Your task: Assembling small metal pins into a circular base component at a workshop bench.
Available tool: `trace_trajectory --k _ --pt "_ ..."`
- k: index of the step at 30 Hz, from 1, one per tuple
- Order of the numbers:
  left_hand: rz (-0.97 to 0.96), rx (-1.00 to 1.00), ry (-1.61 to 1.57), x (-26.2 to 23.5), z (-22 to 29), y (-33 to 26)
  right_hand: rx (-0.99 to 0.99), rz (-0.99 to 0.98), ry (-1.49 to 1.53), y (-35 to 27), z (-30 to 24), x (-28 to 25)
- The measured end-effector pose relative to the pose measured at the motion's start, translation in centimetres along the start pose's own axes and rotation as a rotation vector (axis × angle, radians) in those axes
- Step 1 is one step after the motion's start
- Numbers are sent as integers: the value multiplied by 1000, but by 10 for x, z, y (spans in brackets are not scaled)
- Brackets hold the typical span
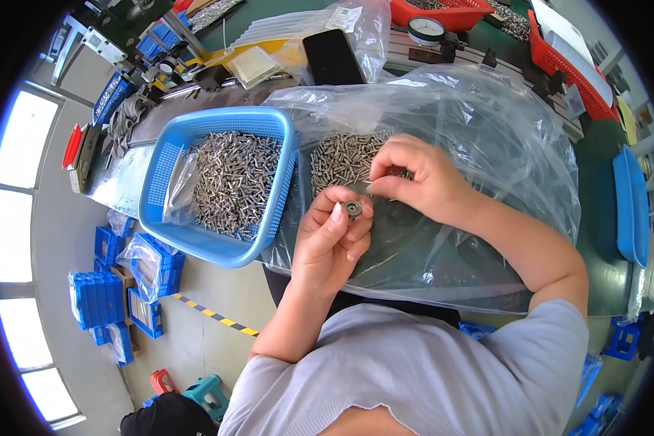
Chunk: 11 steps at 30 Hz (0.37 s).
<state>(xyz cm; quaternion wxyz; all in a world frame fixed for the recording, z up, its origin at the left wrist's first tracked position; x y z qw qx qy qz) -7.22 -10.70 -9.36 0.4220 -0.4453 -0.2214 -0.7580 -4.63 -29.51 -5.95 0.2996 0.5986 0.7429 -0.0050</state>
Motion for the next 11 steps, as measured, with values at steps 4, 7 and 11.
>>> trace_trajectory --k 4,7,11 --pt "33 -39 32 3 0 -2 304 -146 598 -5 -8 1" --pt "40 -55 68 5 0 -2 322 -185 632 -7 -14 4" --pt "36 -54 93 5 -1 -2 273 -196 549 -8 -8 4"
Point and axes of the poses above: each hand's wrist, its own y-axis towards the middle knuckle, its own x-axis out of the palm, z = x × y, the point moved 1 cm from there along y, towards the middle knuckle, and after that the axes turned 3 degrees about z, right-handed, at the moved point
